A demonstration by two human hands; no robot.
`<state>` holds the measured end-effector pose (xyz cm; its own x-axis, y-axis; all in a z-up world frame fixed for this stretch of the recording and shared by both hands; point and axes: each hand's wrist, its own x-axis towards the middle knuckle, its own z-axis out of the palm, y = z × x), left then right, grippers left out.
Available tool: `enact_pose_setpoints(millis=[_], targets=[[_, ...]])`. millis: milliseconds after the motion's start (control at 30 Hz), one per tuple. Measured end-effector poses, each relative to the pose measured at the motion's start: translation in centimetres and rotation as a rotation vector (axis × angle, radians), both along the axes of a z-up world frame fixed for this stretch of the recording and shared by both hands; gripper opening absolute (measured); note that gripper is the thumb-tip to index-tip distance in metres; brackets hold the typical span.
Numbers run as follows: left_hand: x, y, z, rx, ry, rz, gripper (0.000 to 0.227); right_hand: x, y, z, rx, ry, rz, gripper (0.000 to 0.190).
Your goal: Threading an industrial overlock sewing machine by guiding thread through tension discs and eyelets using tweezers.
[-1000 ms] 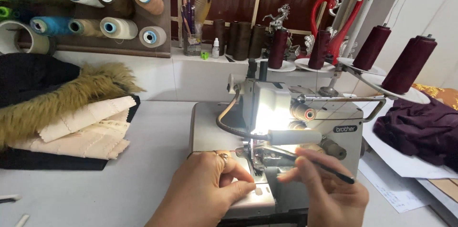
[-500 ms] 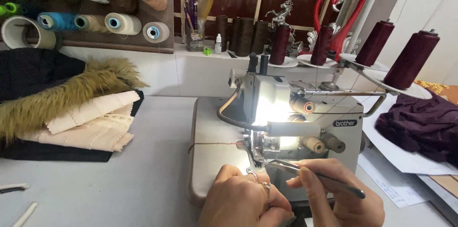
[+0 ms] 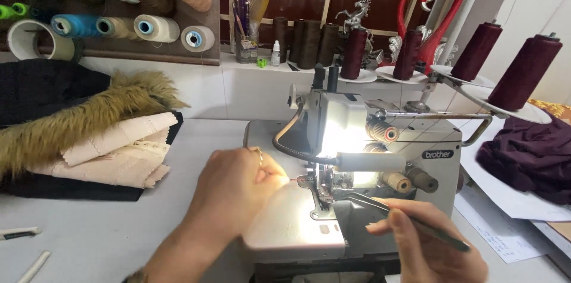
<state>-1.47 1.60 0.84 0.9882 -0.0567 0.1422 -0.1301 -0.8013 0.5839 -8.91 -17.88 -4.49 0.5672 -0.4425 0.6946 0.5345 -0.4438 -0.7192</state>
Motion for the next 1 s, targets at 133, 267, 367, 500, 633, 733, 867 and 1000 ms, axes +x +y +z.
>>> enact_pose_setpoints(millis=[133, 267, 367, 500, 633, 733, 867, 1000], targets=[[2.8, 0.6, -1.5, -0.038, -0.171, -0.082, 0.018, -0.6, -0.1, 1.4, -0.140, 0.036, 0.003, 0.016], [3.7, 0.6, -1.8, -0.101, -0.163, -0.094, 0.026, 0.5, -0.1, 1.8, -0.333, -0.046, 0.032, 0.011], [3.4, 0.5, -1.6, -0.106, -0.141, -0.077, 0.018, 0.6, 0.1, 2.4, -0.379, -0.048, 0.021, 0.011], [2.8, 0.5, -1.2, -0.125, -0.106, -0.060, 0.024, 1.1, -0.3, 1.9, -0.362, -0.046, 0.065, 0.011], [1.1, 0.5, -0.1, -0.225, -0.058, -0.034, 0.016, 1.1, 0.1, 2.1, -0.284, -0.034, 0.075, 0.009], [-2.7, -0.4, 3.3, -0.318, 0.162, -0.009, 0.010, 0.9, 0.9, 2.6, -0.185, -0.004, 0.066, 0.010], [-3.9, -1.6, -1.8, -0.412, -0.274, -0.480, 0.004, 1.0, 1.9, 3.0, -0.020, -0.060, 0.044, 0.008], [-5.3, -4.3, -6.8, -0.324, -0.514, -0.597, 0.027, 0.5, 1.3, 2.8, -0.015, 0.008, -0.020, 0.010]])
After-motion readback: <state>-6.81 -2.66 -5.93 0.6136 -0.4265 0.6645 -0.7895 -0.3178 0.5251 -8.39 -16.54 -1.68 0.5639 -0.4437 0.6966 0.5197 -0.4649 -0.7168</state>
